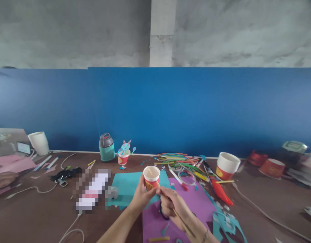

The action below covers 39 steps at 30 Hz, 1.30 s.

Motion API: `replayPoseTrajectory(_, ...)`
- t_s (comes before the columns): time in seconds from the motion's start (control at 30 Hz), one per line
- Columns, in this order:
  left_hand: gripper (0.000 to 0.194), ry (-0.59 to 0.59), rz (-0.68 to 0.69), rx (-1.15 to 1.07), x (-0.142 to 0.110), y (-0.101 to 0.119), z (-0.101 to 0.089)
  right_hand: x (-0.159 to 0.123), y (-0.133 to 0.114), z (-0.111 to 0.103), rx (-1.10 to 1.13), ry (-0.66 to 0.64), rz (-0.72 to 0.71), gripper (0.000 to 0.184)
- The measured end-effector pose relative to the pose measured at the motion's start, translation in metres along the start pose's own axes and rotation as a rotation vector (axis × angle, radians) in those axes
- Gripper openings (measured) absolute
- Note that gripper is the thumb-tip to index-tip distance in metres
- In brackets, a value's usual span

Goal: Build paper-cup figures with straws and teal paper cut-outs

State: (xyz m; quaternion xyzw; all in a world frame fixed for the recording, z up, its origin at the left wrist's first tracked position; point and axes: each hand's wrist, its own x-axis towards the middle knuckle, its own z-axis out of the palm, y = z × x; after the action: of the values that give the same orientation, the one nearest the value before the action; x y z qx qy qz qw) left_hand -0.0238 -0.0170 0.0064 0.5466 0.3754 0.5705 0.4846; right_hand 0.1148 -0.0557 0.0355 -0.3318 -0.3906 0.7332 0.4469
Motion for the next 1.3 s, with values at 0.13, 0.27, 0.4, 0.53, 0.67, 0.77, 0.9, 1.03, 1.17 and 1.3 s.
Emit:
replayPoseTrajectory(0.13, 0.053, 0.151, 0.022, -0.009, 0.006, -0.003, -0.003, 0.001, 0.001, -0.006, -0.131, -0.013, -0.023, 0.045)
replayPoseTrajectory(0.27, 0.046, 0.365, 0.046, 0.009, 0.015, 0.003, -0.019, 0.002, -0.012, -0.030, -0.718, -0.048, -0.076, 0.046)
replayPoseTrajectory(0.4, 0.047, 0.402, 0.065, 0.030, 0.018, 0.009, -0.032, 0.001, -0.030, -0.055, -1.172, 0.153, -0.223, 0.032)
replayPoseTrajectory(0.53, 0.052, 0.233, 0.081, 0.037, 0.013, 0.008, -0.026, 0.000, -0.037, -0.064, -1.618, 0.536, -0.277, 0.026)
replayPoseTrajectory(0.67, 0.050, 0.165, 0.059, 0.080, 0.008, 0.008, -0.017, -0.001, -0.028, -0.055, -1.614, 0.264, -0.419, 0.042)
replayPoseTrajectory(0.77, 0.048, 0.138, 0.057, 0.091, 0.006, 0.012, -0.016, -0.002, -0.016, -0.045, -1.591, 0.058, -0.383, 0.045)
replayPoseTrajectory(0.9, 0.048, 0.104, 0.029, 0.073, 0.005, 0.014, -0.017, -0.003, -0.002, -0.040, -1.635, 0.049, -0.341, 0.058)
replayPoseTrajectory(1.03, 0.051, 0.075, -0.047, -0.011, 0.004, 0.014, -0.016, 0.002, 0.005, -0.049, -1.574, 0.132, -0.316, 0.073)
replayPoseTrajectory(1.17, 0.052, 0.101, -0.031, 0.065, 0.006, 0.008, -0.015, 0.012, 0.002, -0.060, -1.268, 0.271, -0.510, 0.074)
replayPoseTrajectory(1.3, 0.060, 0.105, 0.051, 0.322, 0.007, -0.001, -0.016, 0.014, -0.011, -0.059, -0.817, 0.333, -0.400, 0.063)
